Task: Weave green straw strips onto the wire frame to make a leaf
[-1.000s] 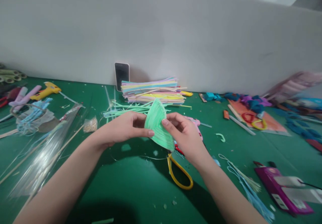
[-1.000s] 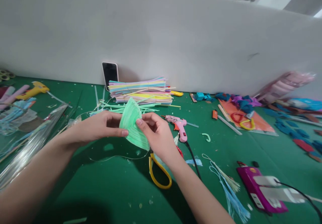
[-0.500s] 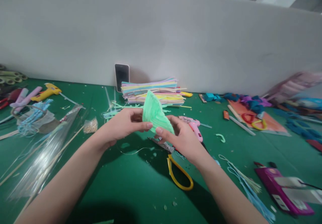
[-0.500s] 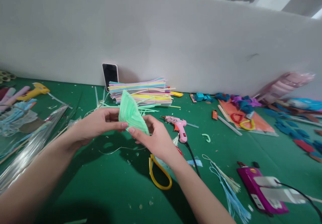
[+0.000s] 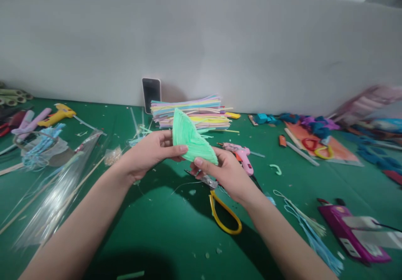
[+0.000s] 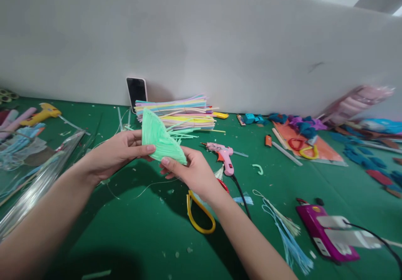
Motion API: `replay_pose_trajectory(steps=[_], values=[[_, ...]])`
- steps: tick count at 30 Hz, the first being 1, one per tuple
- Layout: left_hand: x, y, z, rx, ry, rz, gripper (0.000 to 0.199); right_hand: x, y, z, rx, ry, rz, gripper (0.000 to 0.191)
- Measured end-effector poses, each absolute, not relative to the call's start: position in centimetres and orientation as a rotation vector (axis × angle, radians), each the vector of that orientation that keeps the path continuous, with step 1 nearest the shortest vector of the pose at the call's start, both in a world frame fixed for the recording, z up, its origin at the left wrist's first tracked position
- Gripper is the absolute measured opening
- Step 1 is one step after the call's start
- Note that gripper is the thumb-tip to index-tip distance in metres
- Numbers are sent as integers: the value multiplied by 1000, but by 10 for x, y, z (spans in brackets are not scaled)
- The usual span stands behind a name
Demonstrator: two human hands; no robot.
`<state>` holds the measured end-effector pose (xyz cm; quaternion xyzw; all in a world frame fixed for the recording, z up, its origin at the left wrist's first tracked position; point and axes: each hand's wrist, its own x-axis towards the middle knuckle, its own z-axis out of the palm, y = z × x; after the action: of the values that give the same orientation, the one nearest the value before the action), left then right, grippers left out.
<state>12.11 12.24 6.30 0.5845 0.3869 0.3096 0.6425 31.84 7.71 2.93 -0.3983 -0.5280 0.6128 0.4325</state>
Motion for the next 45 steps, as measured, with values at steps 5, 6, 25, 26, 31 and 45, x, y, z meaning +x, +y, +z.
replay_pose_trajectory(steps=[5,6,25,26,31,45], values=[[119,123,62,1399,934,692,28,318,78,29,-1017,-1247,1512,24],[119,123,61,1388,932,682,28,319,79,28,-1013,-1229,1519,25],[122,123,57,1232,849,763,30,319,78,32,-1030,-1153,1480,23],[122,123,57,1232,832,760,30,319,78,32,-1004,-1128,1505,23],[122,123,54,1195,747,745,31,320,78,33,-934,-1033,1638,22],[126,119,50,2153,1382,747,25,323,93,25,-925,-544,1414,19]])
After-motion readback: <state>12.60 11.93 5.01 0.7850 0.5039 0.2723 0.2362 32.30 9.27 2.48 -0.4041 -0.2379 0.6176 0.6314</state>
